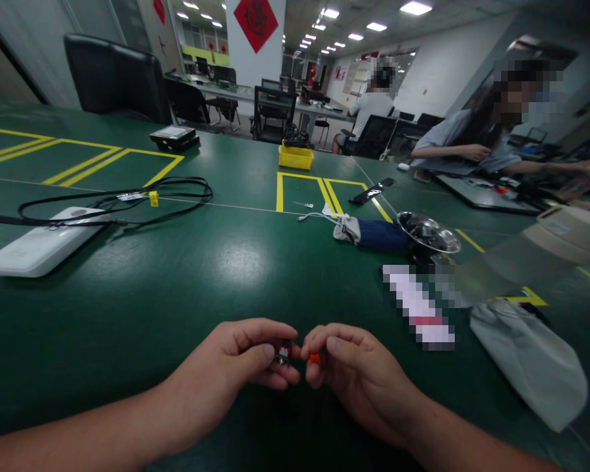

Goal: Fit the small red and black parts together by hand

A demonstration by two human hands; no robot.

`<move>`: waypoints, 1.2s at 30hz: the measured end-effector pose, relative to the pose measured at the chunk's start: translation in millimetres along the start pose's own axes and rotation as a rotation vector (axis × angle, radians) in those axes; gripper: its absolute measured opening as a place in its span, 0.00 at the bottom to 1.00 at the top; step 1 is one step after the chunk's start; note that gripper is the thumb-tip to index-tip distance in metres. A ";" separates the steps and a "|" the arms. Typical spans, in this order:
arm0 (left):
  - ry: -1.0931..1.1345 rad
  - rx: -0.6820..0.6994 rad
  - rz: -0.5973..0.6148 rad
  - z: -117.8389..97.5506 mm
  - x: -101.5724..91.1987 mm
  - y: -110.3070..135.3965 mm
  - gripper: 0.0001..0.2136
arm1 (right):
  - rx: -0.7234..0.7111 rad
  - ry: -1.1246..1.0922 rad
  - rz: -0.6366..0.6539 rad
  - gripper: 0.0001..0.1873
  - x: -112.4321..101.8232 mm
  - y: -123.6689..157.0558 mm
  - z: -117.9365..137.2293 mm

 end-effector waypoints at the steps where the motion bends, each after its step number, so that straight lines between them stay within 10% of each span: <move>1: 0.002 -0.002 0.004 -0.3 0.4 -0.2 0.15 | 0.001 -0.004 0.001 0.10 0.2 0.0 0.0; 36: 0.006 0.015 -0.004 -2.0 0.5 -0.7 0.15 | -0.019 0.005 0.009 0.09 1.8 -0.3 1.8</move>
Point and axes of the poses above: each hand's wrist, its own y-axis away from the middle knuckle, its own x-axis out of the palm, z = x × y, the point moved 9 cm from there along -y, towards the middle knuckle, and after that the axes turned 10 degrees about z, right-handed, at the moved point
